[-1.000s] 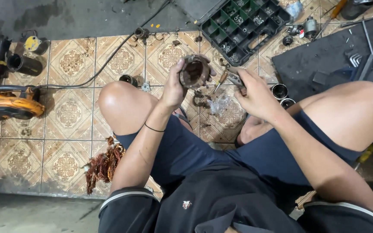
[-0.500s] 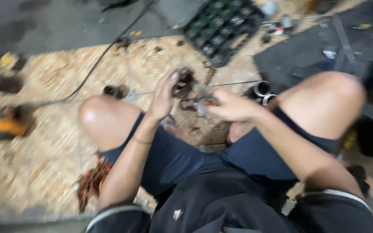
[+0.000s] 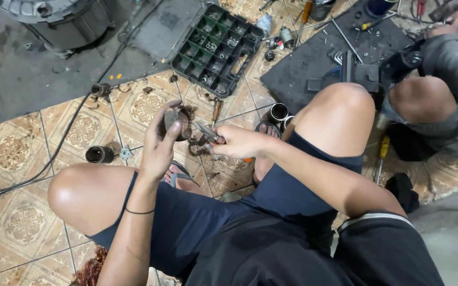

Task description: The person sits on the floor and uses pliers to scrape and clean a small, dark, circular metal part. They repeatedly rotate the part and scrape its inner and outer surfaces to remove debris.

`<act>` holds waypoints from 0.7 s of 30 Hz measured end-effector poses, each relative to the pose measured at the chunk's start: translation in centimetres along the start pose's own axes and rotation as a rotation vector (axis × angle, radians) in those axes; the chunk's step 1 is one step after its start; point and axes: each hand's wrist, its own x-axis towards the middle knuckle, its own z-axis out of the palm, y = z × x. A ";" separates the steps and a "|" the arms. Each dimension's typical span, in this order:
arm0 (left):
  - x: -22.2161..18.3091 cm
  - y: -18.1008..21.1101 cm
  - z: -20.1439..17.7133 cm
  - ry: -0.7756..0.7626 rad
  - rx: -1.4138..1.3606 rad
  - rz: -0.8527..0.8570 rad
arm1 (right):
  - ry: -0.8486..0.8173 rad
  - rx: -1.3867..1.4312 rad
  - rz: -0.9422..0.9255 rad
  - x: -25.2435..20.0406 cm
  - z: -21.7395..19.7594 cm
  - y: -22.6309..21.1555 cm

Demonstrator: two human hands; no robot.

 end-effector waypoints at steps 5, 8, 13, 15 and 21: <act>0.2 0.4 -0.2 -0.073 -0.082 -0.048 | -0.038 -0.103 -0.030 -0.6 -1.4 -0.6; 0.1 -1.2 -0.4 -0.072 -0.084 -0.018 | -0.015 -0.206 -0.125 -1.6 -2.7 -2.6; 0.4 -0.2 -0.9 -0.045 -0.158 0.095 | 0.063 -0.307 -0.151 -2.1 -3.4 -0.7; 0.5 0.1 -0.9 -0.023 -0.201 0.131 | 0.051 -0.258 -0.029 -2.7 -3.6 -0.4; 0.5 -0.3 -1.0 -0.080 -0.151 0.172 | 0.047 -0.356 -0.037 -2.6 -3.2 -0.6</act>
